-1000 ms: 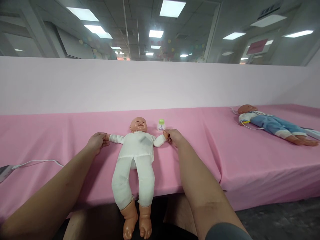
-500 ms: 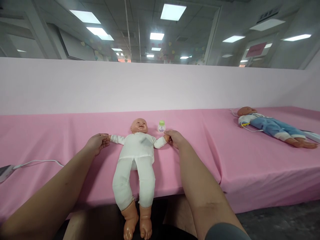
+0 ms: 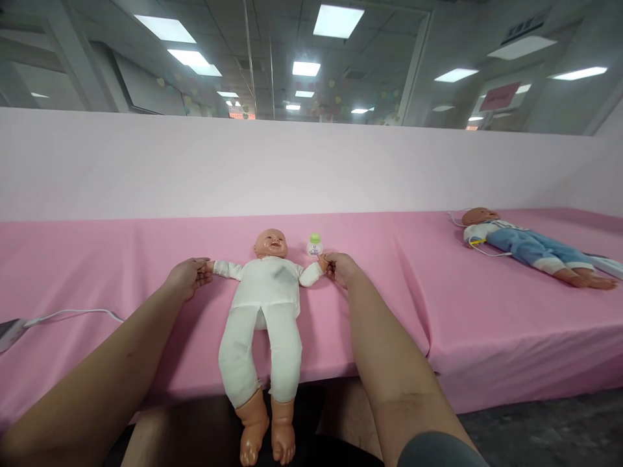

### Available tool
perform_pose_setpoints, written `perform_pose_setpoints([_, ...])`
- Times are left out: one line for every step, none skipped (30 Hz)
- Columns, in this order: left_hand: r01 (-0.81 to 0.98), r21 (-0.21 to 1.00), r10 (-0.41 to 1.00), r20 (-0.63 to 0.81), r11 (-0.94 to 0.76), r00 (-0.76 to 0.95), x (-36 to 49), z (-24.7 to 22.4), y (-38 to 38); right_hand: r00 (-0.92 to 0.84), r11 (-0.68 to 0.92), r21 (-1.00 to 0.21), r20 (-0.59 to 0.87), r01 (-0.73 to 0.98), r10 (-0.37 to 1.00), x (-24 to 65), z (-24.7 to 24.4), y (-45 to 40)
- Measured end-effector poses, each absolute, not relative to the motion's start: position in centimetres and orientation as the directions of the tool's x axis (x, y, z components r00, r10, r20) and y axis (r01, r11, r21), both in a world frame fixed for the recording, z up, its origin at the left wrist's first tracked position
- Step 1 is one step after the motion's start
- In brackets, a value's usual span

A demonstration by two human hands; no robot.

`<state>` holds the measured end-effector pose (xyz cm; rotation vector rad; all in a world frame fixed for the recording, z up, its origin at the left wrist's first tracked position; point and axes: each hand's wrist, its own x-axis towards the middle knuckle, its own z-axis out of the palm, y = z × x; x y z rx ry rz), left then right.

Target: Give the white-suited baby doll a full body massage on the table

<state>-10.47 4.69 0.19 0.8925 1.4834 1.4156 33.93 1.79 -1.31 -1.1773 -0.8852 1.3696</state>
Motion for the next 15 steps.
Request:
perform_pose_setpoints([-0.068,0.993,0.927,-0.113,0.095,-0.359,-10.49,0.19,4.68,0.038,-0.141,-0.957,-0.156,-0.252,0.987,33.96,-1.22,1.64])
perform_pose_setpoints([-0.068,0.993,0.928,-0.112,0.094,-0.356,-10.5,0.21,4.63,0.012,-0.13,-0.96,-0.137,-0.249,0.991,34.01,-1.18,1.5])
perform_pose_setpoints([-0.07,0.993,0.93,-0.111,0.093,-0.351,-10.5,0.23,4.56,-0.013,-0.116,-0.963,-0.116,-0.243,0.993,34.08,-1.19,1.41])
perform_pose_setpoints([-0.072,0.993,0.933,-0.109,0.089,-0.343,-10.51,0.26,4.46,-0.033,-0.103,-0.966,-0.098,-0.236,0.995,34.16,-1.25,1.37])
perform_pose_setpoints([-0.074,0.994,0.939,-0.103,0.083,-0.329,-10.51,0.28,4.34,-0.048,-0.093,-0.969,-0.084,-0.228,0.995,34.24,-1.34,1.36])
perform_pose_setpoints([-0.075,0.995,0.948,-0.092,0.073,-0.306,-10.52,0.3,4.23,-0.058,-0.087,-0.971,-0.076,-0.221,0.995,34.32,-1.46,1.39])
perform_pose_setpoints([-0.074,0.995,0.958,-0.079,0.06,-0.276,-10.54,0.3,4.12,-0.06,-0.084,-0.973,-0.073,-0.217,0.996,34.39,-1.58,1.44])
perform_pose_setpoints([-0.07,0.996,0.968,-0.063,0.047,-0.242,-10.57,0.29,4.05,-0.053,-0.084,-0.973,-0.074,-0.214,0.996,34.43,-1.69,1.51])
perform_pose_setpoints([-0.066,0.997,0.975,-0.049,0.035,-0.218,-10.59,0.26,4.0,-0.041,-0.086,-0.973,-0.079,-0.213,0.996,34.44,-1.77,1.57])
perform_pose_setpoints([-0.061,0.998,0.978,-0.037,0.025,-0.206,-10.61,0.22,3.99,-0.026,-0.088,-0.973,-0.084,-0.212,0.996,34.42,-1.82,1.62])
perform_pose_setpoints([-0.056,0.998,0.977,-0.031,0.02,-0.211,-10.61,0.17,4.02,-0.01,-0.09,-0.973,-0.09,-0.212,0.996,34.38,-1.83,1.66])
perform_pose_setpoints([-0.052,0.998,0.973,-0.03,0.018,-0.231,-10.6,0.12,4.08,0.004,-0.094,-0.973,-0.097,-0.209,0.995,34.31,-1.81,1.7])
perform_pose_setpoints([-0.047,0.999,0.965,-0.035,0.023,-0.261,-10.56,0.08,4.15,0.017,-0.098,-0.974,-0.104,-0.206,0.994,34.24,-1.77,1.73])
perform_pose_setpoints([-0.044,0.999,0.955,-0.044,0.032,-0.293,-10.5,0.06,4.23,0.026,-0.103,-0.974,-0.11,-0.203,0.994,34.16,-1.71,1.76])
perform_pose_setpoints([-0.041,0.998,0.945,-0.054,0.043,-0.321,-10.43,0.06,4.31,0.038,-0.109,-0.973,-0.119,-0.202,0.992,34.09,-1.65,1.79])
